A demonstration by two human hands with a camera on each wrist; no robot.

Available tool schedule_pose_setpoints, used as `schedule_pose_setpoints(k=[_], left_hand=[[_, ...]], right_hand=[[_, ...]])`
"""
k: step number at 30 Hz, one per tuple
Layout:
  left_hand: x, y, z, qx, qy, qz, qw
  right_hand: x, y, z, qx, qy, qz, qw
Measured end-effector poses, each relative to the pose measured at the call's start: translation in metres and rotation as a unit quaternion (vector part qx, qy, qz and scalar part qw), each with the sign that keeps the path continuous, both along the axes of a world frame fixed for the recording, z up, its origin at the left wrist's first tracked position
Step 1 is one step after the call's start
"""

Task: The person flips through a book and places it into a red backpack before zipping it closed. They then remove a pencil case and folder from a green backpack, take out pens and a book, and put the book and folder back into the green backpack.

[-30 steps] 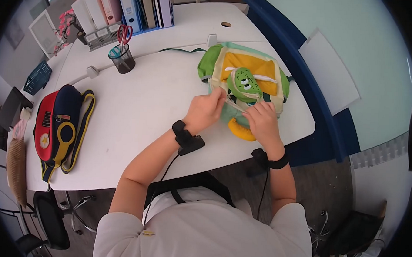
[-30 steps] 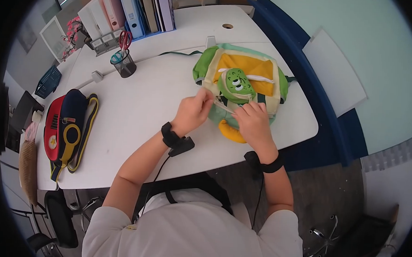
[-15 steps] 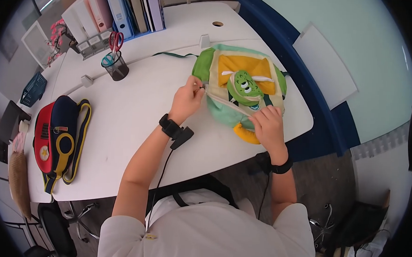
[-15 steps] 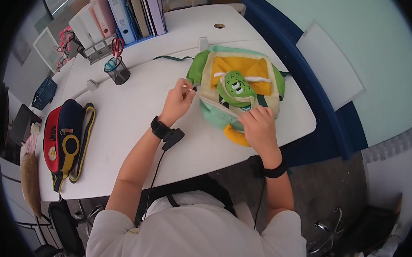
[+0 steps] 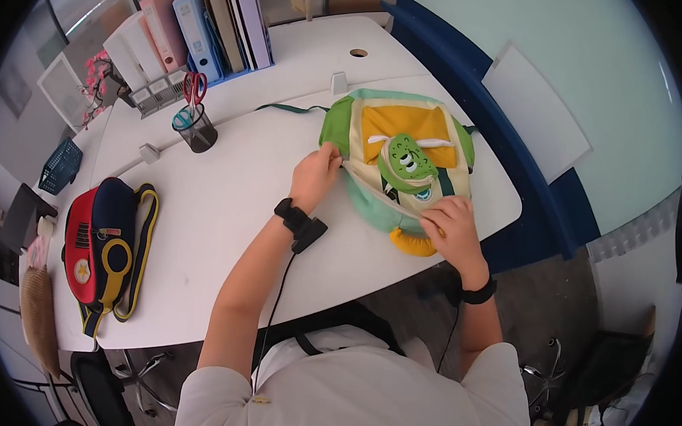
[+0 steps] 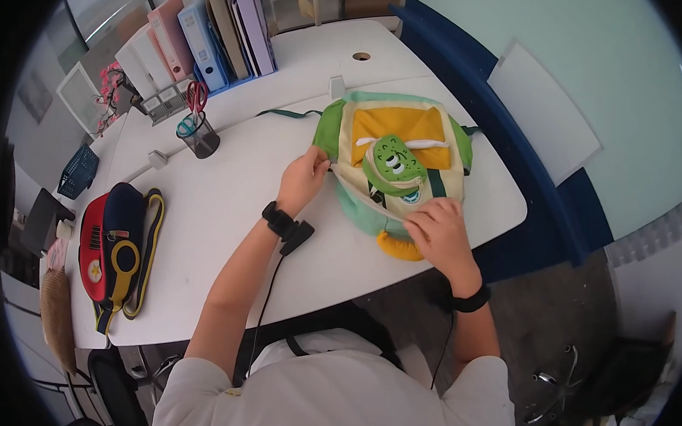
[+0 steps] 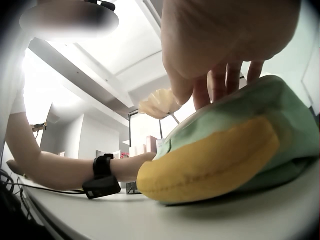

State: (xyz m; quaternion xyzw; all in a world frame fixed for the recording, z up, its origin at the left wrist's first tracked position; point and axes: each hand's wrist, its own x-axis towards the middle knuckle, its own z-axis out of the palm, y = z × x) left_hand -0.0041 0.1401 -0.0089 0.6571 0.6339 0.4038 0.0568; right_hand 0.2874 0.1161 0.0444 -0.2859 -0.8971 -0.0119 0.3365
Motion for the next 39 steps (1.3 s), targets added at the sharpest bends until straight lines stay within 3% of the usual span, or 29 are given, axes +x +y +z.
schedule_pose_setpoints(k=[1, 4, 7, 10, 11, 14, 18, 21, 25, 35, 38, 39], left_hand=[[-0.006, -0.002, -0.005, -0.011, 0.041, 0.006, 0.999], [-0.023, -0.014, -0.019, 0.020, 0.107, -0.007, 0.994], [-0.003, -0.020, 0.006, -0.168, -0.132, -0.092, 0.972], [0.019, -0.015, 0.012, -0.217, -0.141, -0.158, 0.953], [0.025, -0.014, 0.014, -0.227, -0.117, -0.178, 0.950], [0.028, -0.008, -0.008, -0.192, -0.028, -0.132, 0.972], [0.020, -0.008, -0.025, -0.156, -0.083, -0.178, 0.968], [0.013, -0.017, -0.022, -0.125, -0.107, -0.184, 0.969], [-0.006, -0.035, -0.015, -0.179, -0.080, -0.154, 0.968], [-0.091, -0.106, 0.017, -0.290, 0.018, -0.040, 0.956], [-0.117, -0.127, 0.011, -0.300, 0.018, 0.016, 0.954], [-0.122, -0.136, 0.010, -0.318, 0.015, 0.042, 0.947]], right_hand=[[0.008, 0.000, 0.001, -0.010, 0.012, -0.002, 1.000], [0.033, 0.011, -0.009, -0.038, 0.109, -0.126, 0.985], [0.045, 0.037, -0.041, -0.203, 0.212, -0.184, 0.938], [0.033, 0.051, -0.055, -0.449, 0.340, -0.105, 0.820], [0.027, 0.049, -0.051, -0.469, 0.363, -0.046, 0.804], [0.017, 0.054, -0.061, -0.451, 0.339, -0.017, 0.826], [0.019, 0.064, -0.074, -0.439, 0.289, -0.050, 0.849], [0.013, 0.057, -0.057, -0.482, 0.232, -0.057, 0.843], [0.001, 0.058, -0.056, -0.435, 0.108, -0.037, 0.893], [-0.104, 0.044, -0.009, -0.409, -0.145, 0.158, 0.887], [-0.137, 0.052, -0.002, -0.380, -0.229, 0.189, 0.876], [-0.146, 0.053, -0.005, -0.365, -0.200, 0.137, 0.899]])
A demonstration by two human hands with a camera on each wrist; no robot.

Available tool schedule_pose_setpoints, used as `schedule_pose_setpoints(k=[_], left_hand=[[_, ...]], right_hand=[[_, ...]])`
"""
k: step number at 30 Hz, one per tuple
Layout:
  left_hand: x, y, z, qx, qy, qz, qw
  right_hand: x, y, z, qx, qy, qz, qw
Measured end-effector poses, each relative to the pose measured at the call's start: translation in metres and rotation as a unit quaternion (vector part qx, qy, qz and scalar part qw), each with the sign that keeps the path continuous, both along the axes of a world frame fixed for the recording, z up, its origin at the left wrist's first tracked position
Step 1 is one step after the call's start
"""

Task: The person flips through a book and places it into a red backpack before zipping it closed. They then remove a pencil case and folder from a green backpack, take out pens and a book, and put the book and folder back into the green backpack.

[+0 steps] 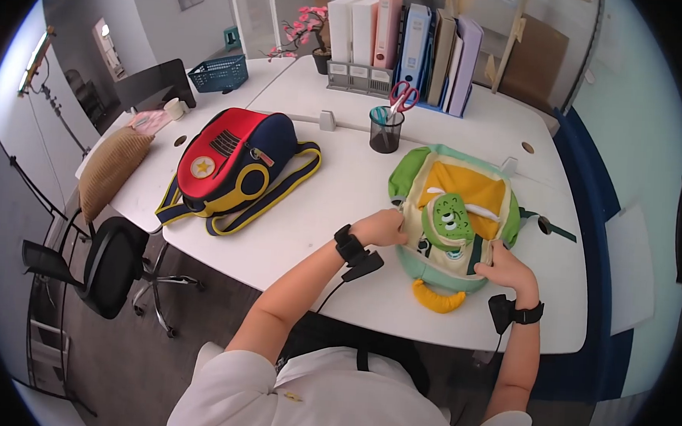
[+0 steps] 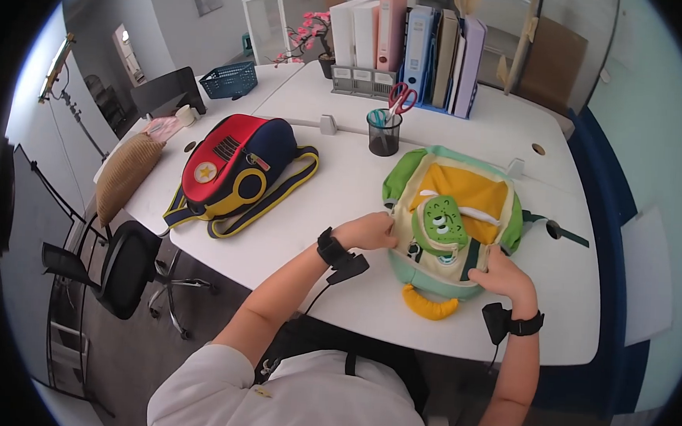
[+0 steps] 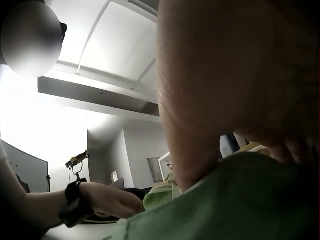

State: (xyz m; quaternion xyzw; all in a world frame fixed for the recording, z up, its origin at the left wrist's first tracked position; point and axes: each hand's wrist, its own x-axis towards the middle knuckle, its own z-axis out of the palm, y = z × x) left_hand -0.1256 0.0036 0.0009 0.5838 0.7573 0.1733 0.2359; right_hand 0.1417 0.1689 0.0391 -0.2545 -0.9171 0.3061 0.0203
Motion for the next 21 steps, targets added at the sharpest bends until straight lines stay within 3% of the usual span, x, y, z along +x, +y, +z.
schedule_pose_setpoints(k=[4, 7, 10, 13, 15, 17, 18, 19, 20, 21], left_hand=[[-0.020, -0.026, -0.005, 0.002, 0.017, 0.064, 0.998], [-0.023, -0.037, 0.001, -0.013, -0.005, 0.078, 0.997], [-0.022, -0.042, -0.011, 0.024, 0.018, 0.067, 0.997], [-0.035, -0.043, -0.009, -0.014, -0.060, 0.072, 0.995], [-0.057, -0.057, -0.006, 0.145, -0.009, 0.081, 0.986], [-0.082, -0.072, 0.019, 0.182, 0.154, 0.178, 0.955], [-0.101, -0.078, 0.021, 0.185, 0.337, 0.201, 0.901], [-0.119, -0.087, 0.023, 0.182, 0.508, 0.215, 0.814], [-0.135, -0.096, 0.026, 0.143, 0.534, 0.232, 0.800], [-0.147, -0.107, 0.027, 0.105, 0.559, 0.249, 0.784]], right_hand=[[-0.042, 0.010, 0.005, 0.018, -0.051, 0.024, 0.998], [-0.060, 0.011, 0.009, 0.036, -0.025, -0.031, 0.999], [-0.066, 0.023, -0.003, -0.054, -0.006, -0.116, 0.992], [-0.058, 0.029, -0.014, -0.058, 0.065, -0.145, 0.986], [-0.051, 0.031, -0.020, -0.060, 0.112, -0.177, 0.976], [-0.046, 0.039, -0.028, -0.041, 0.163, -0.194, 0.966], [-0.044, 0.047, -0.036, -0.022, 0.190, -0.195, 0.962], [-0.043, 0.051, -0.041, -0.003, 0.216, -0.195, 0.957], [-0.043, 0.046, -0.029, 0.008, 0.158, -0.215, 0.964], [-0.045, 0.046, -0.035, 0.056, 0.185, -0.196, 0.961]])
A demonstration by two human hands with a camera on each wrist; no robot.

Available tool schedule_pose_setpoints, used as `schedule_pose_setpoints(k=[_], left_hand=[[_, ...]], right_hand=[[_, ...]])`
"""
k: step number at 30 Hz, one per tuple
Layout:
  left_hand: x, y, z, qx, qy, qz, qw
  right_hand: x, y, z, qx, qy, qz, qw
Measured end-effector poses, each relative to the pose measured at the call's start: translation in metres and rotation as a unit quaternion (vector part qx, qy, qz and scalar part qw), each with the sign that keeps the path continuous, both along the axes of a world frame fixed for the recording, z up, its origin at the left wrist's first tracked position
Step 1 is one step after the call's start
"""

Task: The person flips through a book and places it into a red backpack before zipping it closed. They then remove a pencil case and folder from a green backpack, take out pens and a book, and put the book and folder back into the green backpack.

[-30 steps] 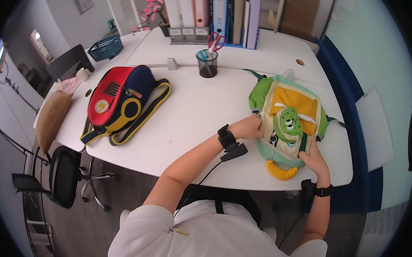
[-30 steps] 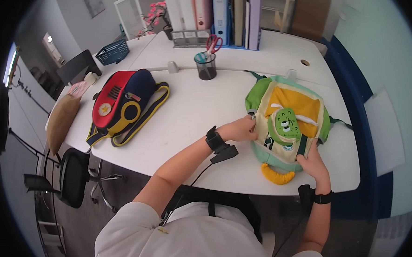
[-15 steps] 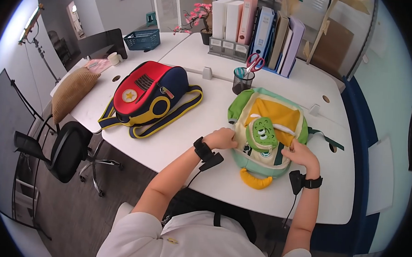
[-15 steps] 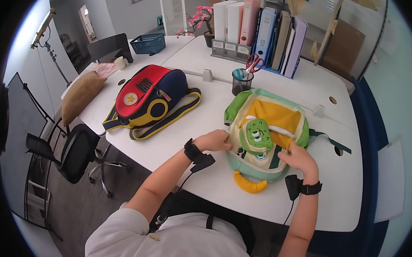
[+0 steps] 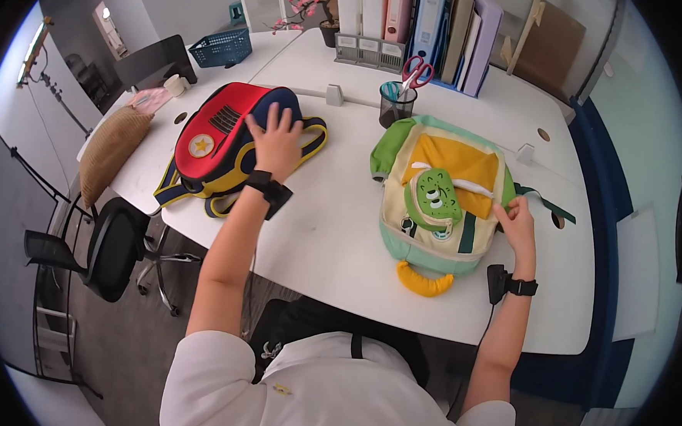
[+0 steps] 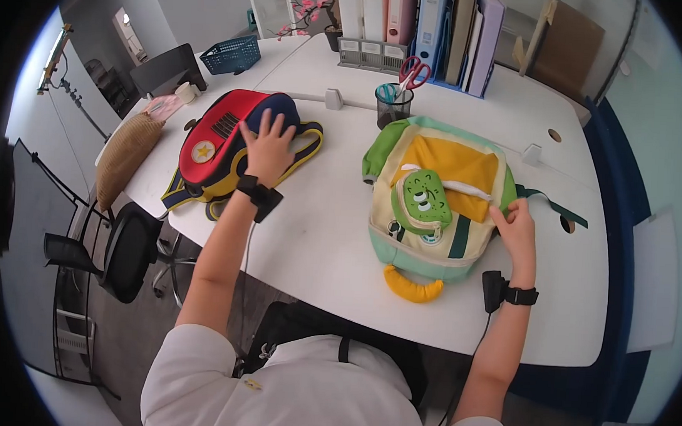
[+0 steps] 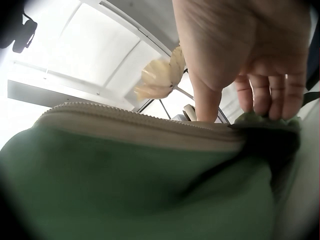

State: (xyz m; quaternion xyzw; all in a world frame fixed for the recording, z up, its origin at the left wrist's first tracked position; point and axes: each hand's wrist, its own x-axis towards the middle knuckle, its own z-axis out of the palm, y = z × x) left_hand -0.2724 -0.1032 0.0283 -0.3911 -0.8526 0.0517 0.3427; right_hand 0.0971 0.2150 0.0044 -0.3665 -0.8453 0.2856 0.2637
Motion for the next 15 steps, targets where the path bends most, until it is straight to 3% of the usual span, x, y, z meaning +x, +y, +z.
schedule_pose_setpoints(k=[2, 3, 6, 7, 9, 15], left_hand=[[-0.013, -0.016, -0.003, -0.061, -0.101, 0.079, 0.990], [-0.024, -0.020, -0.012, -0.097, -0.100, 0.104, 0.985], [-0.042, -0.020, -0.016, -0.160, -0.127, 0.157, 0.966], [-0.049, -0.018, -0.017, -0.164, -0.134, 0.167, 0.963], [-0.060, -0.012, -0.014, -0.178, -0.156, 0.199, 0.951], [-0.079, 0.004, -0.019, -0.152, -0.152, 0.227, 0.950]], right_hand=[[0.002, 0.005, -0.012, 0.116, 0.030, 0.013, 0.993], [0.002, -0.004, -0.001, 0.031, 0.007, 0.012, 0.999], [0.001, 0.000, -0.011, 0.062, 0.034, 0.038, 0.997], [0.001, -0.002, -0.008, 0.009, 0.012, 0.046, 0.999], [-0.001, 0.002, -0.015, 0.016, 0.018, 0.062, 0.998], [-0.006, -0.002, -0.021, 0.014, 0.040, 0.086, 0.995]])
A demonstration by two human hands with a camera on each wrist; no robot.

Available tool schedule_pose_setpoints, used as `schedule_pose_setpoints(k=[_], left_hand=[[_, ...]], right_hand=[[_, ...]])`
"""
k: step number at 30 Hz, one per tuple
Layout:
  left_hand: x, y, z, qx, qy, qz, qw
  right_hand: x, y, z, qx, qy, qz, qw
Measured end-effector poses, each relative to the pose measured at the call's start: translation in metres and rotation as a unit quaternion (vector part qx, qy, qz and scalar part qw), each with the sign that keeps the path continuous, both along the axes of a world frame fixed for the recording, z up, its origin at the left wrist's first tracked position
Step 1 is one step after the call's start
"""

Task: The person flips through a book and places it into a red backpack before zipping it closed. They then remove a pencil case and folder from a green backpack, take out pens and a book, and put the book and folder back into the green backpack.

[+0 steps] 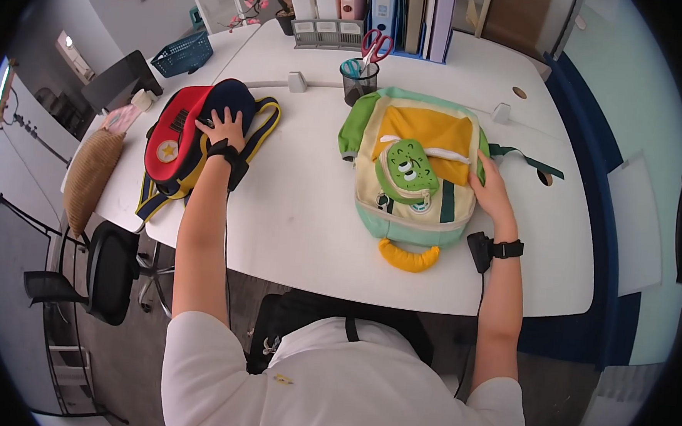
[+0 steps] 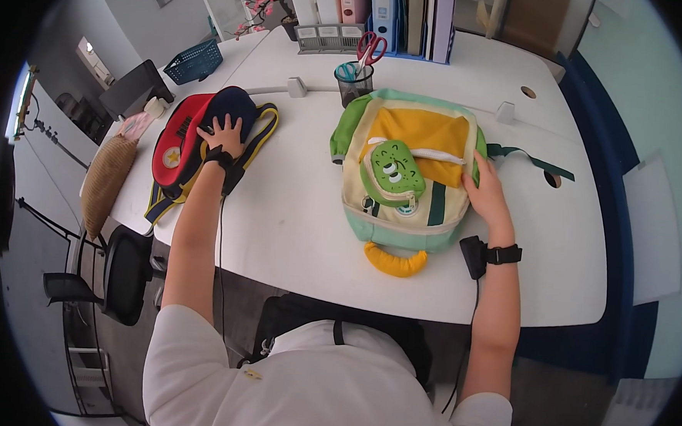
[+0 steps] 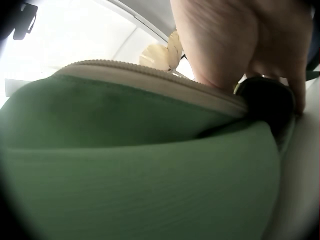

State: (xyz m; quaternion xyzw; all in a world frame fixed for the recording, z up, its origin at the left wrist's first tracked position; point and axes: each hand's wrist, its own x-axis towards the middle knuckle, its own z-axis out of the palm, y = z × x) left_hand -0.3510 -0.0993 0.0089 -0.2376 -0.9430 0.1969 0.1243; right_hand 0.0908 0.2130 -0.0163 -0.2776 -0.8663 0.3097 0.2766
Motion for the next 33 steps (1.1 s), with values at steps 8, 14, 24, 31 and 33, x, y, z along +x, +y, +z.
schedule_pose_setpoints(k=[8, 14, 24, 31, 33], left_hand=[[0.083, 0.058, 0.007, 0.229, -0.206, -0.385, 0.870], [0.167, 0.080, -0.012, 0.272, -0.391, -0.396, 0.785], [0.178, 0.071, -0.009, 0.317, -0.295, -0.388, 0.814], [0.212, 0.029, 0.004, 0.187, -0.325, -0.526, 0.763], [0.234, 0.020, 0.009, 0.200, -0.285, -0.541, 0.766]], right_hand=[[-0.002, -0.001, -0.004, 0.000, 0.017, -0.004, 1.000], [0.000, 0.003, -0.004, -0.030, 0.019, 0.001, 0.999], [-0.001, 0.003, -0.002, -0.030, 0.004, -0.002, 1.000], [-0.001, 0.001, -0.003, -0.023, 0.011, -0.004, 1.000], [-0.002, -0.001, -0.001, -0.024, 0.007, -0.007, 1.000]])
